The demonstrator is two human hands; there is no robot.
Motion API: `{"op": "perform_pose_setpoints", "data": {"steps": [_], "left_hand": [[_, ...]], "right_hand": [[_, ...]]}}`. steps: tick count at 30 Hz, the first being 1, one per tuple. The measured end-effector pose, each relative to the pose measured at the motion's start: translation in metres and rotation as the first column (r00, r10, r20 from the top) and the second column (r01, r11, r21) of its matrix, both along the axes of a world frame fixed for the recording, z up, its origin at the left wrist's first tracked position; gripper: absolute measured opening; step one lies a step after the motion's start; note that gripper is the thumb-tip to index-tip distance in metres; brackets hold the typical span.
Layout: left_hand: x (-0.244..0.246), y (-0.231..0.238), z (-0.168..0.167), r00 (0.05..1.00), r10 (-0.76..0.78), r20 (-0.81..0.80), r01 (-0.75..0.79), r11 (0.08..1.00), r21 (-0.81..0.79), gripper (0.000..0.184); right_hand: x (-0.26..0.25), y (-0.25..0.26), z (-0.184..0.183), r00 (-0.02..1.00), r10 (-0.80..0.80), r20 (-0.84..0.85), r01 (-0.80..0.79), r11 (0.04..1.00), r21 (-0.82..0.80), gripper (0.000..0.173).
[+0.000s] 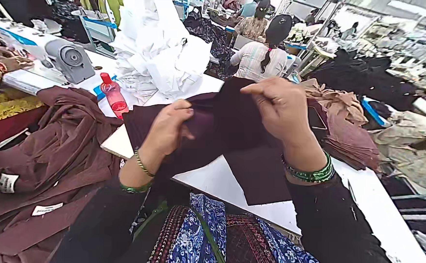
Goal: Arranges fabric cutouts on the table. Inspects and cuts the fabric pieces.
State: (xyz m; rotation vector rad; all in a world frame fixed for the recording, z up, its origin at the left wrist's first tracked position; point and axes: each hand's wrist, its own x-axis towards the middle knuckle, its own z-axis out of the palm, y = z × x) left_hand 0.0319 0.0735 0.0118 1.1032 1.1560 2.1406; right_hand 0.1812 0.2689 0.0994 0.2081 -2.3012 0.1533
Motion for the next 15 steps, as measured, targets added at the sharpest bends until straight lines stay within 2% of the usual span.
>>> {"op": "perform_pose_setpoints", "data": {"steps": [1, 2, 3, 4, 5, 6, 7, 8, 9, 10, 11, 12, 13, 15], "left_hand": [[0.006, 0.005, 0.004, 0.989, -0.069, -0.132, 0.080, 0.994, 0.077, 0.024], [0.010, 0.008, 0.009, 0.957, -0.055, -0.285, 0.101, 0.983, 0.150, 0.019], [0.013, 0.007, 0.015, 0.910, 0.041, -0.412, 0.061, 0.971, 0.231, 0.015], [0.011, 0.002, 0.019, 0.846, 0.187, -0.499, -0.028, 0.951, 0.308, 0.013], [0.007, -0.006, 0.018, 0.772, 0.339, -0.538, -0.141, 0.916, 0.375, 0.015], [-0.002, -0.016, 0.011, 0.696, 0.465, -0.547, -0.248, 0.871, 0.425, 0.025], [-0.012, -0.027, 0.000, 0.632, 0.545, -0.551, -0.336, 0.833, 0.439, 0.047], [-0.023, -0.037, -0.014, 0.636, 0.553, -0.538, -0.366, 0.830, 0.421, 0.071], [-0.032, -0.044, -0.030, 0.729, 0.481, -0.487, -0.324, 0.869, 0.374, 0.086], [-0.035, -0.050, -0.044, 0.857, 0.345, -0.383, -0.224, 0.918, 0.327, 0.086], [-0.033, -0.052, -0.057, 0.948, 0.200, -0.248, -0.123, 0.947, 0.296, 0.068], [-0.032, -0.054, -0.065, 0.985, 0.073, -0.155, -0.024, 0.955, 0.295, 0.046], [-0.032, -0.055, -0.066, 0.991, 0.009, -0.131, 0.029, 0.959, 0.281, 0.031], [-0.037, -0.052, -0.054, 0.992, 0.111, -0.056, -0.098, 0.976, 0.196, 0.013]], "right_hand": [[-0.008, -0.019, -0.001, 0.992, 0.124, 0.020, -0.125, 0.992, 0.026, 0.025], [-0.015, -0.035, -0.003, 0.975, 0.219, 0.032, -0.220, 0.974, 0.051, 0.033], [-0.020, -0.047, -0.004, 0.962, 0.273, 0.026, -0.275, 0.958, 0.086, 0.045], [-0.024, -0.055, -0.004, 0.957, 0.290, 0.000, -0.287, 0.949, 0.134, 0.049], [-0.026, -0.060, -0.003, 0.954, 0.296, -0.044, -0.284, 0.942, 0.177, 0.041], [-0.028, -0.063, -0.002, 0.946, 0.308, -0.100, -0.282, 0.936, 0.208, 0.028], [-0.030, -0.063, -0.001, 0.932, 0.332, -0.148, -0.297, 0.930, 0.215, 0.018], [-0.030, -0.062, 0.000, 0.915, 0.363, -0.176, -0.328, 0.924, 0.198, 0.015], [-0.030, -0.061, 0.000, 0.901, 0.395, -0.182, -0.370, 0.916, 0.156, 0.013], [-0.031, -0.058, 0.000, 0.889, 0.425, -0.173, -0.411, 0.905, 0.111, 0.013], [-0.035, -0.054, 0.001, 0.883, 0.444, -0.152, -0.438, 0.896, 0.076, 0.013], [-0.043, -0.048, 0.002, 0.883, 0.455, -0.118, -0.452, 0.890, 0.051, 0.015], [-0.056, -0.039, 0.002, 0.892, 0.446, -0.079, -0.445, 0.895, 0.027, 0.019], [-0.099, -0.015, -0.005, 0.924, 0.379, -0.045, -0.381, 0.921, -0.085, 0.023]]}}
